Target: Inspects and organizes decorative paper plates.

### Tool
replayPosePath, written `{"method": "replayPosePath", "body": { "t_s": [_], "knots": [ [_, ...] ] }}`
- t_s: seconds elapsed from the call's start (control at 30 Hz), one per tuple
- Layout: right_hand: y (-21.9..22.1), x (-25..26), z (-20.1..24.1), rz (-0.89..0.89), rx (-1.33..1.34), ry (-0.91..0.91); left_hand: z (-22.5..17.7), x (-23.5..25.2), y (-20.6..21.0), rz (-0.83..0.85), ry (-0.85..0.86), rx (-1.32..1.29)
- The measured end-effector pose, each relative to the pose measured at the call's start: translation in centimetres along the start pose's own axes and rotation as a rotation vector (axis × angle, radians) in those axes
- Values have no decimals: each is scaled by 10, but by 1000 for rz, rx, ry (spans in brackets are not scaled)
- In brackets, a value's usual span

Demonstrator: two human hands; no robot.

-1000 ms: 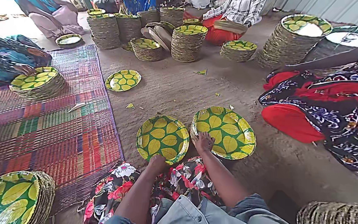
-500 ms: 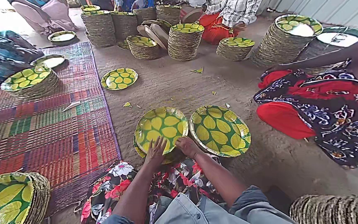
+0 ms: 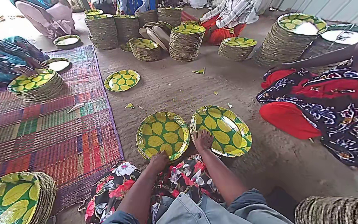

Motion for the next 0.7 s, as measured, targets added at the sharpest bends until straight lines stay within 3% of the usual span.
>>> {"method": "replayPosePath", "body": {
  "t_s": [0.07,0.13,0.2,0.27,0.3,0.37,0.4,0.47,0.57,0.7],
  "knots": [
    [-1,-3,-1,-182,55,-110,-2,-5,-5,-134,-2,-30],
    [1,-11,1,-326,180,-330,-6,-10,-12,-451,46,-41],
    [7,-21,6,-302,270,-596,-10,-9,-17,-876,171,33],
    [18,-25,11,-114,310,-836,-11,-10,-19,-1041,258,148],
    [23,-24,12,0,299,-934,-12,-13,-20,-930,249,151],
    [29,-20,16,181,210,-1001,-11,-13,-19,-520,178,105],
    [27,-19,16,240,170,-909,-8,-8,-14,-359,151,119],
    [17,-15,16,189,102,-588,-8,-3,-6,-139,99,136],
    [8,-4,10,185,-32,-135,-8,0,3,-62,83,163],
    [5,1,6,183,-79,-4,-11,-3,1,-21,65,122]
  ]
}}
Point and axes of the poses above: each hand's wrist, its own x-axis towards the middle knuckle, its own y-axis out of the palm, z = x × y, the point moved 1 cm from there along x, towards the middle knuckle, and after that the axes turned 9 degrees about -z, right-handed, at the moved point
